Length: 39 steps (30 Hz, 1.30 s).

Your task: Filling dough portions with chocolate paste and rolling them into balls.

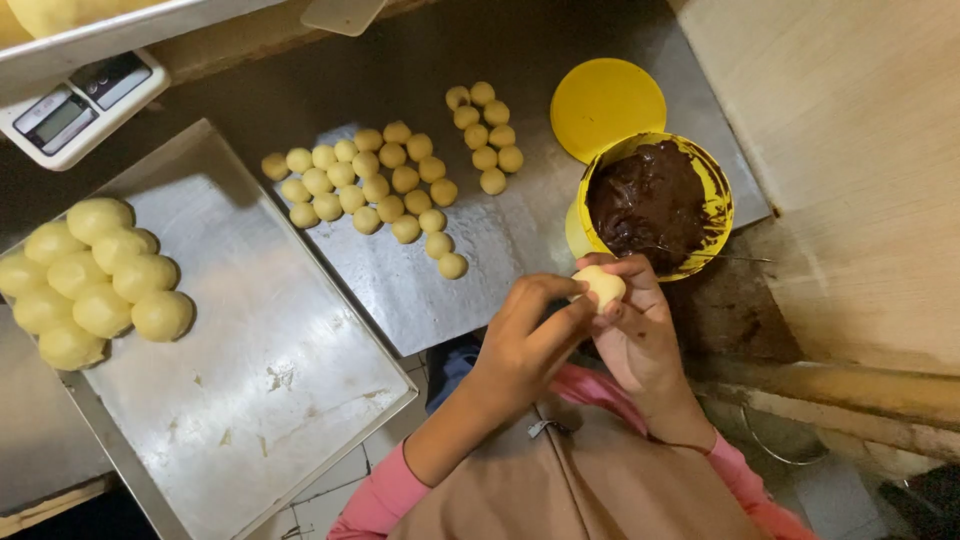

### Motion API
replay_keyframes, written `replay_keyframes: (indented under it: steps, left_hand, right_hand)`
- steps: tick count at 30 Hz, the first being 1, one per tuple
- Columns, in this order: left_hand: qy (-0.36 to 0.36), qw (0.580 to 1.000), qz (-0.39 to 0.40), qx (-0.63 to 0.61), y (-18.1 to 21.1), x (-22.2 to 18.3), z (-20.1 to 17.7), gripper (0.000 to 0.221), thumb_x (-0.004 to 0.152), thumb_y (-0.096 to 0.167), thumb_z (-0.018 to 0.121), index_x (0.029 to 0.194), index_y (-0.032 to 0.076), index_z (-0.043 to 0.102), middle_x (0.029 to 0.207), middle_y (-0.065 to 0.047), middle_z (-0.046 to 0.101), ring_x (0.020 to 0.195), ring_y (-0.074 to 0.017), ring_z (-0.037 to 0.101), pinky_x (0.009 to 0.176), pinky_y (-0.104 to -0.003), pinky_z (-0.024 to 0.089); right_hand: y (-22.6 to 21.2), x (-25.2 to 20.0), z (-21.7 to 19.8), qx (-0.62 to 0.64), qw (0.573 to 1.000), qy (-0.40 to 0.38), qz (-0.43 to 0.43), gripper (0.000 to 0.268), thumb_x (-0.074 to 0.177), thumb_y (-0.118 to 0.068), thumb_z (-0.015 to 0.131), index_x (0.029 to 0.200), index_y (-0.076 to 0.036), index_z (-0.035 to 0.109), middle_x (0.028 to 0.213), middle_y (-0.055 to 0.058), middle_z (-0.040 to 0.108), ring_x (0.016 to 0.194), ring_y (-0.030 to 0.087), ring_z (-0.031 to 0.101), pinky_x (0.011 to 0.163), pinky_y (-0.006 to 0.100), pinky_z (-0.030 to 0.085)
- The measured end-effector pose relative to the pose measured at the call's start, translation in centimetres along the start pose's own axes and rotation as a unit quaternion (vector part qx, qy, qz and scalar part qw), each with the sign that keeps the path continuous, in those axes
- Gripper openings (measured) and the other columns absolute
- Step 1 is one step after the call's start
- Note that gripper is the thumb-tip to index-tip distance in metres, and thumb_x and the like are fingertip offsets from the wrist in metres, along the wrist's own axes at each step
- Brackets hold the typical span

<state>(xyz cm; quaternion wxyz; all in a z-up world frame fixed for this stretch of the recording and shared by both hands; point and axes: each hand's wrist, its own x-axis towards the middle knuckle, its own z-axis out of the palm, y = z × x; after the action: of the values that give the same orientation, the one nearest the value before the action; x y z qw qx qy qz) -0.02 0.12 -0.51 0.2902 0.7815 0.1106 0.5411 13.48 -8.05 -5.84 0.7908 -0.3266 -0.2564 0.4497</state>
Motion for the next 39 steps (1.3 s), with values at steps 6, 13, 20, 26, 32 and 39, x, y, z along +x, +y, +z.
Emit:
replay_keyframes:
  steps: [6,13,20,26,32,39]
  left_hand:
    - [0.052,0.997,0.049,0.035,0.4,0.7,0.1,0.008,0.097,0.0,0.068,0.095,0.001,0.075,0.088,-0.013,0.067,0.074,-0.0286,0.067,0.07,-0.036,0.061]
    - [0.088,0.99,0.099,0.05,0.1,0.2,0.5,0.014,0.091,-0.005,0.075,0.101,0.004,0.074,0.088,-0.017,0.069,0.069,-0.0295,0.067,0.061,-0.036,0.06]
    - [0.102,0.951,-0.142,-0.254,-1.3,-1.8,1.8,0.068,0.099,0.017,0.065,0.156,0.008,0.028,0.139,-0.017,0.055,0.124,-0.0292,0.053,0.105,-0.047,0.043]
    - [0.106,0.624,-0.443,-0.635,-2.1,-0.7,1.6,0.083,0.102,0.072,0.029,0.165,0.019,0.017,0.166,-0.018,0.028,0.154,-0.0299,0.025,0.119,-0.047,0.032]
    - [0.128,0.501,-0.432,-0.739,-3.3,-3.3,3.3,0.089,0.1,0.081,0.025,0.168,0.024,0.018,0.167,-0.016,0.026,0.15,-0.028,0.032,0.112,-0.048,0.044]
    - [0.107,0.525,-0.412,-0.737,-3.9,-4.2,2.2,0.091,0.094,0.085,0.024,0.166,0.031,0.013,0.173,-0.011,0.013,0.159,-0.0266,0.014,0.12,-0.057,0.032]
  right_hand:
    - [0.2,-0.2,-0.3,0.031,0.999,-0.033,0.028,0.046,0.092,-0.025,0.074,0.126,-0.003,0.051,0.133,0.031,0.054,0.107,0.027,0.066,0.091,0.036,0.06]
    - [0.6,-0.2,-1.0,0.024,0.998,-0.003,0.063,0.04,0.097,-0.029,0.068,0.124,-0.003,0.054,0.129,0.032,0.06,0.103,0.028,0.07,0.086,0.036,0.061]
    - [-1.5,1.5,0.4,-0.096,0.995,-0.006,-0.035,0.049,0.092,-0.012,0.068,0.135,-0.006,0.048,0.139,0.026,0.057,0.121,0.028,0.064,0.102,0.04,0.055]
    - [-1.5,1.1,2.7,-0.433,0.85,-0.209,-0.213,0.047,0.081,-0.014,0.082,0.124,0.002,0.068,0.134,0.026,0.064,0.126,0.044,0.062,0.104,0.053,0.051]
    - [-0.6,1.1,4.6,-0.486,0.806,-0.252,-0.225,0.032,0.092,-0.023,0.074,0.119,-0.005,0.076,0.122,0.018,0.072,0.116,0.042,0.069,0.097,0.051,0.055]
    - [-0.6,2.5,1.7,-0.487,0.802,-0.249,-0.239,0.03,0.086,-0.024,0.082,0.109,-0.004,0.077,0.111,0.014,0.072,0.103,0.038,0.072,0.087,0.05,0.058]
